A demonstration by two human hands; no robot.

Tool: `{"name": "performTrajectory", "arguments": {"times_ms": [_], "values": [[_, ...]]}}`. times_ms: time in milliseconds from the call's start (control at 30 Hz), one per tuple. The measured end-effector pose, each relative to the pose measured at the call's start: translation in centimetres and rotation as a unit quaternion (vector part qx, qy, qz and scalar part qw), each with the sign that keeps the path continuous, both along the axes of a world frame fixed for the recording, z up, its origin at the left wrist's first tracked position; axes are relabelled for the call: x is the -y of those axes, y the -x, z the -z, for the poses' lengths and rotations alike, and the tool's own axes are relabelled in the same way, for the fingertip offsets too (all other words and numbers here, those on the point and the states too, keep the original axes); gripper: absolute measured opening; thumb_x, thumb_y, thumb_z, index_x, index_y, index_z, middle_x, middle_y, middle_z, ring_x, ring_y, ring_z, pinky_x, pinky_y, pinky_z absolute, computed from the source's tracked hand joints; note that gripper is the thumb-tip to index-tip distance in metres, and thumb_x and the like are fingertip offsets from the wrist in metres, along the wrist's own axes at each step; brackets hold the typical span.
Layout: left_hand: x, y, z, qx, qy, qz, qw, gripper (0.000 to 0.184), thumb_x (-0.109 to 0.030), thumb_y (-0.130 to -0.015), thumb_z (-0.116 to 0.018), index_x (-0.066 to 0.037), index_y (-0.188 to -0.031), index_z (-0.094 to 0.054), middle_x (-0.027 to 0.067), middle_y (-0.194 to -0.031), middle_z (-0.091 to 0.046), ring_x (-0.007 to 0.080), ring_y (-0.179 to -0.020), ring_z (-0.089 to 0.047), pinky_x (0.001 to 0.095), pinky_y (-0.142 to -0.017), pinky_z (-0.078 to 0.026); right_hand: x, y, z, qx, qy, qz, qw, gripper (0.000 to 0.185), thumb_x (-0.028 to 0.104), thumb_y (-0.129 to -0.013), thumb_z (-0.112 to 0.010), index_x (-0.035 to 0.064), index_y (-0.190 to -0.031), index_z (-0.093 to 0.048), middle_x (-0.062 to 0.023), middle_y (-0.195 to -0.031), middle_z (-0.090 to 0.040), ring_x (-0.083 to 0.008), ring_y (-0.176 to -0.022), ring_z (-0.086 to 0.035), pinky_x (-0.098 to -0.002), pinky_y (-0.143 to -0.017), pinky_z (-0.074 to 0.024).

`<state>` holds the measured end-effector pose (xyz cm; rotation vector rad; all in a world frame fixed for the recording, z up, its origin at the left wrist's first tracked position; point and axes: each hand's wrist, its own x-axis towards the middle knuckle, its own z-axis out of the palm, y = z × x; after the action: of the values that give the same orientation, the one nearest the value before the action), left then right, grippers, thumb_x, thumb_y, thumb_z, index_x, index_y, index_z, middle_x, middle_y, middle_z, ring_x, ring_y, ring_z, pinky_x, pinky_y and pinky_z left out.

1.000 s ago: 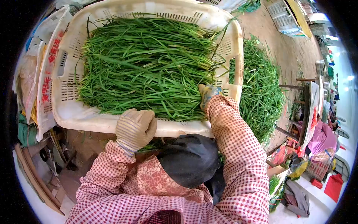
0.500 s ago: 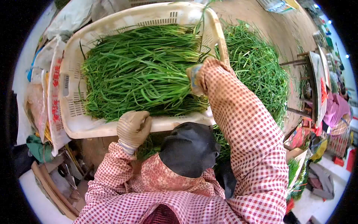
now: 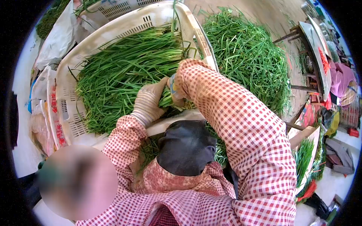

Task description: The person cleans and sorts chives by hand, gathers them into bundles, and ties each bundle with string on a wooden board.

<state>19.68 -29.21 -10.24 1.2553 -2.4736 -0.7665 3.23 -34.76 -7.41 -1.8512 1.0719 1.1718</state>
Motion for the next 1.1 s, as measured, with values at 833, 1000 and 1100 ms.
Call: {"name": "performTrajectory", "arguments": {"times_ms": [833,1000,1100], "values": [[-1.3,-2.8,-0.5,-0.082,0.072,-0.029,0.994,0.045,-0.014,-0.057,-0.078,-0.004,-0.095,-0.055,0.0143,-0.084,-0.058,0.0357,-0.080,-0.059,0.0442,-0.072,-0.046,-0.7,1.1,1.7,0.312,-0.205,0.448,0.812,0.069,0.061,-0.083,-0.060,0.0063,-0.125,-0.058,-0.0097,-0.116,-0.064,-0.0199,-0.103,-0.060,-0.0333,-0.093,-0.0456],[-1.2,-2.7,-0.7,-0.002,0.013,-0.035,0.999,0.040,-0.020,-0.057,-0.076,-0.007,-0.090,-0.055,0.0116,-0.087,-0.058,0.0294,-0.085,-0.060,0.0411,-0.075,-0.047,1.9,-1.2,-3.3,0.132,-0.057,0.088,0.986,0.109,0.067,-0.061,-0.076,0.0028,-0.140,-0.037,-0.0243,-0.130,-0.054,-0.0341,-0.124,-0.050,-0.0439,-0.102,-0.0408],[-1.5,-2.6,-0.2,-0.012,0.044,-0.071,0.996,0.032,-0.025,-0.064,-0.069,-0.011,-0.090,-0.057,0.0064,-0.085,-0.058,0.0240,-0.084,-0.060,0.0377,-0.075,-0.047,1.7,-1.0,-2.6,0.247,-0.131,0.105,0.954,0.101,0.052,-0.062,-0.082,0.0024,-0.139,-0.038,-0.0204,-0.129,-0.054,-0.0285,-0.119,-0.053,-0.0402,-0.101,-0.0421]]}}
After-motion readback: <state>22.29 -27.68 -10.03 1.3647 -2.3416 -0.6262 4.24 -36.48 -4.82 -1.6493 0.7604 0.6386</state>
